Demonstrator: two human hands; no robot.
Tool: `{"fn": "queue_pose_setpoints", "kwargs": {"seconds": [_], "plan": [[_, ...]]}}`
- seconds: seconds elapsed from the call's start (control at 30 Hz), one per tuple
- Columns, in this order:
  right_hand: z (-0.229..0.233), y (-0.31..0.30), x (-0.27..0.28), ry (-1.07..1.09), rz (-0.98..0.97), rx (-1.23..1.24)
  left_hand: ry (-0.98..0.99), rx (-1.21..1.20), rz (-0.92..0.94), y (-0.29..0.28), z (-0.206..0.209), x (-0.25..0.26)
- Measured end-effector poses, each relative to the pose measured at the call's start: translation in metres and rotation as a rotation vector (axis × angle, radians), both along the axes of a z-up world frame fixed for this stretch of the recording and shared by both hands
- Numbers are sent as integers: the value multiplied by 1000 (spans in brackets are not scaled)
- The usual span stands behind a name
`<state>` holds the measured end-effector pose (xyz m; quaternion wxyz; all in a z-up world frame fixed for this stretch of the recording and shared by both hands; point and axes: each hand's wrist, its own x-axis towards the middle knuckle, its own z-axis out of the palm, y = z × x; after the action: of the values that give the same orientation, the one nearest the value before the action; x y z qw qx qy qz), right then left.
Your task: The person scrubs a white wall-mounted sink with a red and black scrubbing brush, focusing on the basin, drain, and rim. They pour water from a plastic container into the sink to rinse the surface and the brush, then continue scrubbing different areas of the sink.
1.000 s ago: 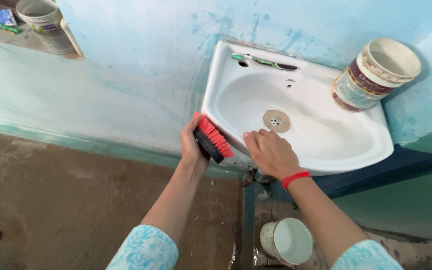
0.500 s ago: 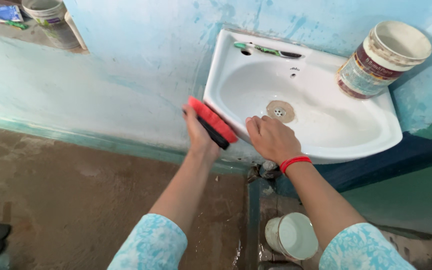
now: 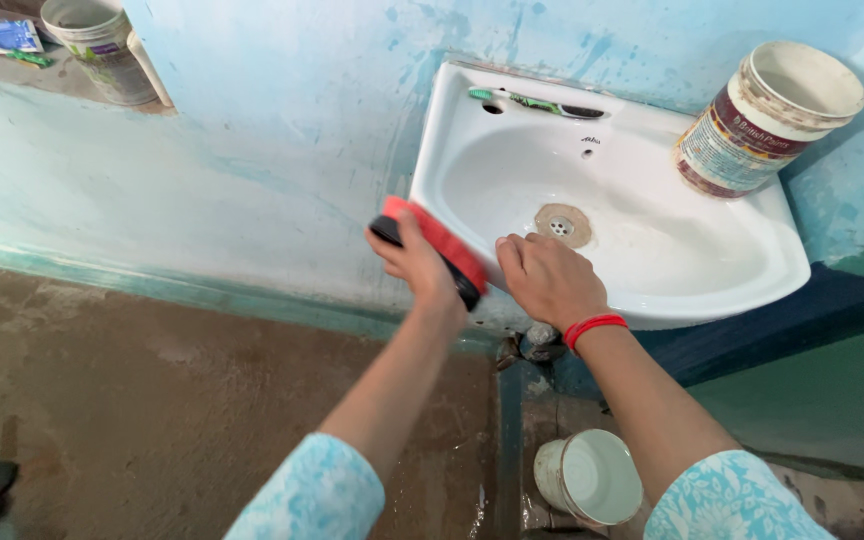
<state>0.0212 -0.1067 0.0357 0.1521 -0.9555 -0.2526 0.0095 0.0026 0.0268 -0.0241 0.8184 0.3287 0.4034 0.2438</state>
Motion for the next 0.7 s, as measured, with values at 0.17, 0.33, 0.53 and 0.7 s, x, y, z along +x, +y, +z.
{"fn": "queue_pose_setpoints", "kwargs": {"seconds": [0.17, 0.33, 0.53, 0.7], "plan": [[-1, 1, 0, 18, 38, 12, 201, 136, -111, -71, -16, -15], [0, -1, -2, -1, 24, 26, 87, 72, 41, -2, -7, 4], [0, 2, 0, 6, 30, -11, 239, 156, -60, -58, -9, -10], [2, 3, -3, 17, -8, -6, 68, 125, 30, -6, -2, 0]]}}
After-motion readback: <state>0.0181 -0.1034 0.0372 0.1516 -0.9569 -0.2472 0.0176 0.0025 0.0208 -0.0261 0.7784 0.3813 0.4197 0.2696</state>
